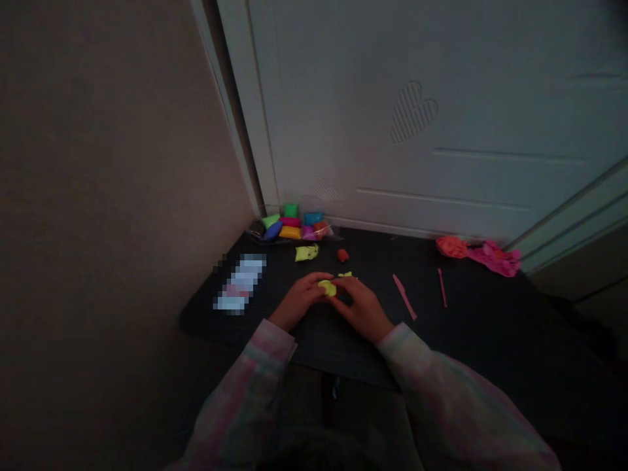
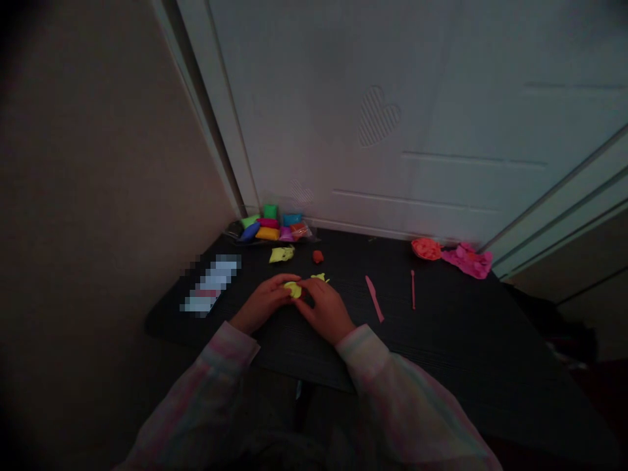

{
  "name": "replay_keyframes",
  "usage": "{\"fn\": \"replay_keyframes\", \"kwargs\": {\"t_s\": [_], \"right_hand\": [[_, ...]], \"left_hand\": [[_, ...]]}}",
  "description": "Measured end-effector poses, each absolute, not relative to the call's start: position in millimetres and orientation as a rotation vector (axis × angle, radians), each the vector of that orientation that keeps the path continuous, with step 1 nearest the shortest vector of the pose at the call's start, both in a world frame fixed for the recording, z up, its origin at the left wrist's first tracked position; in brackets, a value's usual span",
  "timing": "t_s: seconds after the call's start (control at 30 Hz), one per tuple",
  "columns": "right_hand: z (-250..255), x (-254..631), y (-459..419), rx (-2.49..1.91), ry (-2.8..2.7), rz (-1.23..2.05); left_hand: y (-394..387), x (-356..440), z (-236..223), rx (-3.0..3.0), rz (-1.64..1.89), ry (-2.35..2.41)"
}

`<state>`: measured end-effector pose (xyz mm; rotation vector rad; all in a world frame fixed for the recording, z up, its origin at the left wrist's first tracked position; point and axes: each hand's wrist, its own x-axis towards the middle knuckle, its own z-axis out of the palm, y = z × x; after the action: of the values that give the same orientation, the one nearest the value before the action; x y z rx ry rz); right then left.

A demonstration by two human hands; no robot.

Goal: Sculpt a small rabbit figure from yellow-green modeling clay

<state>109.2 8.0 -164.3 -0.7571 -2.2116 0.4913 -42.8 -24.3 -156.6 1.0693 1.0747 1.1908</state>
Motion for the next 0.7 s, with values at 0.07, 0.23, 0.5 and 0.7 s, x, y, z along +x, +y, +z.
{"fn": "replay_keyframes", "kwargs": {"t_s": [0.07,0.23,0.5,0.7], "right_hand": [[-164.2,109.6,8.0,-0.757,-2.193,0.493],[-163.6,109.8,7.5,-0.771,-2.166,0.517],[-159.1,109.4,4.1,-0.762,-2.211,0.594],[-154.8,107.6,-0.3,-0.803,-2.204,0.631]], "left_hand": [[-24.3,-42.7,-156.2,1.06,1.173,1.052],[-25.4,-41.7,-150.3,1.093,1.098,1.104],[-23.6,-43.9,-148.2,1.154,1.084,1.227],[-24.4,-46.6,-148.9,1.184,1.101,1.272]]}}
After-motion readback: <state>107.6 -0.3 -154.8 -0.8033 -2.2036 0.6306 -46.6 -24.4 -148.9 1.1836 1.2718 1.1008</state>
